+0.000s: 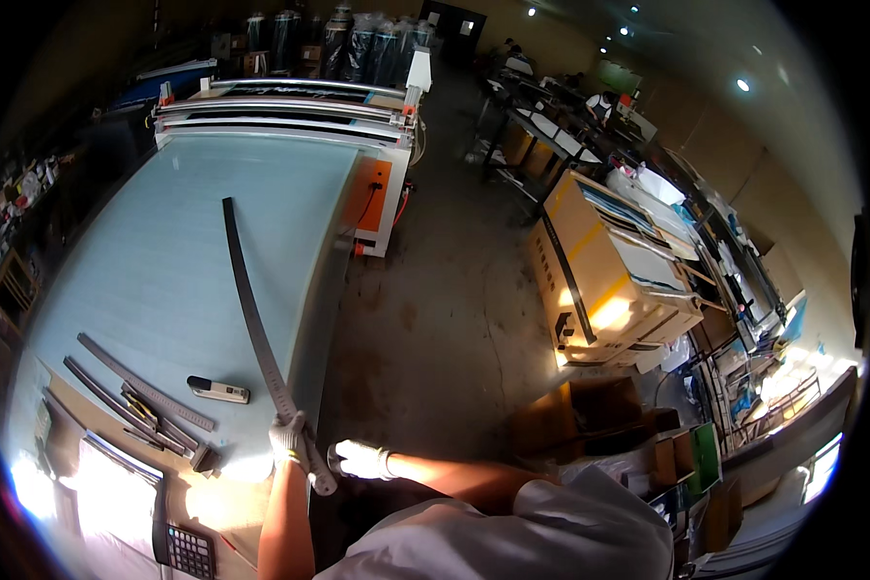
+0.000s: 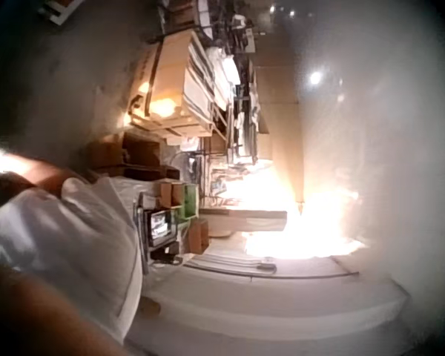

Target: The person squats to inspect a stack of black panels on the floor, then walks to a desk to write on a notepad. They pick up a ruler and walk to a large cutting machine, where they operate the touchscreen and measure a large sheet of material on the table using the ruler.

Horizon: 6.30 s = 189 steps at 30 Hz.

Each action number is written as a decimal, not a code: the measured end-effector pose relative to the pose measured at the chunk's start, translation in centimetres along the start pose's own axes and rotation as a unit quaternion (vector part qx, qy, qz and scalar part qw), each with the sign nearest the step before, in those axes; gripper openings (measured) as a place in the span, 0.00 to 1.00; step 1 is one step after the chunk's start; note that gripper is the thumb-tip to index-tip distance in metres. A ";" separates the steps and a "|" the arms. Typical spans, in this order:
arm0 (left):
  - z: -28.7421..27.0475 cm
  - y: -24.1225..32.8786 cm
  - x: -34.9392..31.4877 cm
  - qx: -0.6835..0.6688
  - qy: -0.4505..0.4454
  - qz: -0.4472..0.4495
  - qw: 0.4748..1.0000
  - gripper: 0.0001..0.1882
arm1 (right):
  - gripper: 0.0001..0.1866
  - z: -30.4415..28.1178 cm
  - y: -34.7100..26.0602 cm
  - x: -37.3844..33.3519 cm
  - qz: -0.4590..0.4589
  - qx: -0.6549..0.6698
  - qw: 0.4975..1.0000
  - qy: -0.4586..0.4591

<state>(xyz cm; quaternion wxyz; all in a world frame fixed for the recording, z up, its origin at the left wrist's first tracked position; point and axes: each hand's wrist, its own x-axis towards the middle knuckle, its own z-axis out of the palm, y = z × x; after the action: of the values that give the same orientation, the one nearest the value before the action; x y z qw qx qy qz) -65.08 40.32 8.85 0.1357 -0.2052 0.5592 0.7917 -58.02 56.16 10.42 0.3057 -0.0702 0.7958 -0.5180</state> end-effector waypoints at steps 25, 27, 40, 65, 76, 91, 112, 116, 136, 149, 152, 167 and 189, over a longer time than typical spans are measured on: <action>-17.0 -8.6 -2.3 0.251 -0.038 -0.007 0.967 0.16 | 0.19 -6.0 29.2 -11.9 0.334 -0.158 0.914 0.165; -18.1 -10.3 -1.9 0.258 0.030 0.069 0.963 0.14 | 0.19 -6.5 25.9 -9.7 0.306 -0.138 0.928 0.163; -21.4 -8.6 -8.7 0.482 0.139 0.052 0.863 0.22 | 0.07 -4.9 15.5 2.1 0.080 -0.078 0.987 0.119; -15.6 -4.9 -15.6 0.602 0.125 0.128 0.778 0.33 | 0.15 2.3 -0.5 8.5 -0.104 -0.406 0.908 -0.003; -10.7 -3.8 -9.0 0.633 0.134 0.180 0.741 0.31 | 0.14 -5.9 8.5 5.1 0.006 -0.189 0.979 0.076; 11.9 3.3 16.1 0.661 0.096 0.123 0.734 0.38 | 0.22 -29.2 42.5 -15.3 0.392 -0.371 0.839 -0.062; 29.2 3.7 32.8 0.707 0.178 0.184 0.660 0.32 | 0.25 -50.4 45.8 -5.2 0.420 0.184 0.821 0.340; 34.3 5.0 37.1 0.715 0.187 0.343 0.580 0.20 | 0.23 -51.3 54.5 -8.8 0.519 -0.123 0.827 0.180; 71.2 8.7 69.5 0.536 0.035 0.245 0.807 0.20 | 0.12 -98.2 40.7 13.8 0.342 0.061 0.737 0.580; 80.0 7.5 69.9 0.425 0.344 0.129 0.827 0.21 | 0.08 -132.3 45.6 32.9 0.173 -0.239 0.871 0.392; 83.1 10.9 73.4 0.411 0.359 0.162 0.822 0.18 | 0.09 -134.7 46.5 34.4 0.160 -0.204 0.894 0.366; 72.2 26.6 111.3 -0.090 0.291 0.253 0.918 0.22 | 0.21 -127.7 57.3 14.3 0.497 -0.055 0.815 0.292; 75.9 29.6 109.5 0.055 0.411 0.244 0.877 0.27 | 0.20 -136.1 40.0 37.9 0.319 -0.046 0.921 0.218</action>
<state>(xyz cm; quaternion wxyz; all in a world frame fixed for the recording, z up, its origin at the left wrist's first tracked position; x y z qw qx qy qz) -187.62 100.12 3.20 -0.2924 -0.3613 0.6395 0.6124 -156.38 164.47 -2.27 0.2702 0.2881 0.8460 -0.3582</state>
